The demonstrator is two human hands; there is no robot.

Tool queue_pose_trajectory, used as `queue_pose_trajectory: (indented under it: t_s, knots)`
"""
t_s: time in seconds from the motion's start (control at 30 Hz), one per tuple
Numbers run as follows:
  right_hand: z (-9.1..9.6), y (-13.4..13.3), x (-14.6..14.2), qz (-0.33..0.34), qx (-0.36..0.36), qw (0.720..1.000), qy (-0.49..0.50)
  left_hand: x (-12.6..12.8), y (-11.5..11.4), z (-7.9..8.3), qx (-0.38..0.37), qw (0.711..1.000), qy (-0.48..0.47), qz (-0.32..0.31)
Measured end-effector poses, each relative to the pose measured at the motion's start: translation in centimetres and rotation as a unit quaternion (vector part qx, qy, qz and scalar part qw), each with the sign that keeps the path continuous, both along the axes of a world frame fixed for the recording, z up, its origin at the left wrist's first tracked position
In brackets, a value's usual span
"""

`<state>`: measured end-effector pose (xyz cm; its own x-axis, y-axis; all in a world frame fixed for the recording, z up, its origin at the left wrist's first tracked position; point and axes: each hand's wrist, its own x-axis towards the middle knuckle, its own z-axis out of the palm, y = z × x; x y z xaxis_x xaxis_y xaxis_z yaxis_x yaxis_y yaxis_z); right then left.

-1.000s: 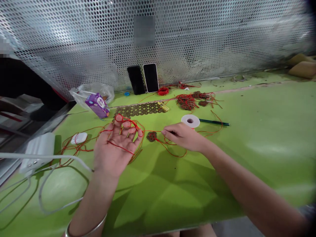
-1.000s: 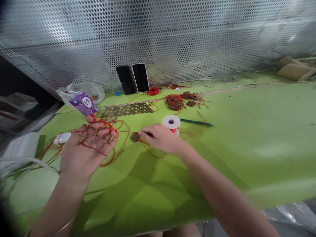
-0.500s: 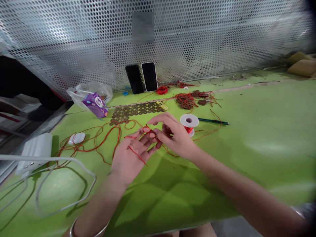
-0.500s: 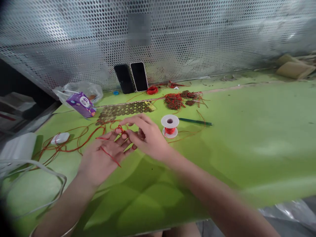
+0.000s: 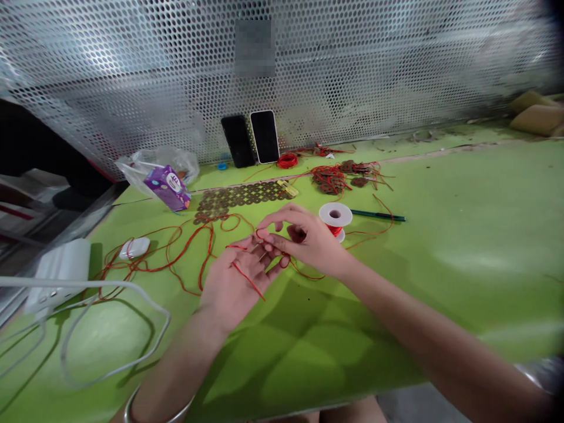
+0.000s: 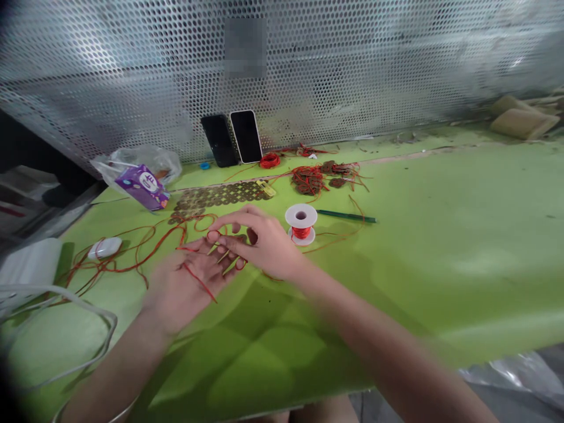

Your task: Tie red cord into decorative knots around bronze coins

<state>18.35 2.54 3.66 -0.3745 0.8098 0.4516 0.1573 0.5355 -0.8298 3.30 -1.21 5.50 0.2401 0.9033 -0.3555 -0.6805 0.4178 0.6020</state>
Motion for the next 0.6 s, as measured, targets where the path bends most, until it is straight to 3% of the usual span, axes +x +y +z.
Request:
queue_pose_trajectory:
  t_s: [0.43,0.6]
  knots:
    - [0.12,0.11,0.05,0.006,-0.016,1.000,0.005,-0.30,0.17,-0.49,-0.014,1.000,-0.016,-0.019]
    - [0.15,0.07,0.13,0.038,-0.023,0.999,0.007,-0.31,0.03,-0.46,-0.021,0.999,-0.018,-0.026]
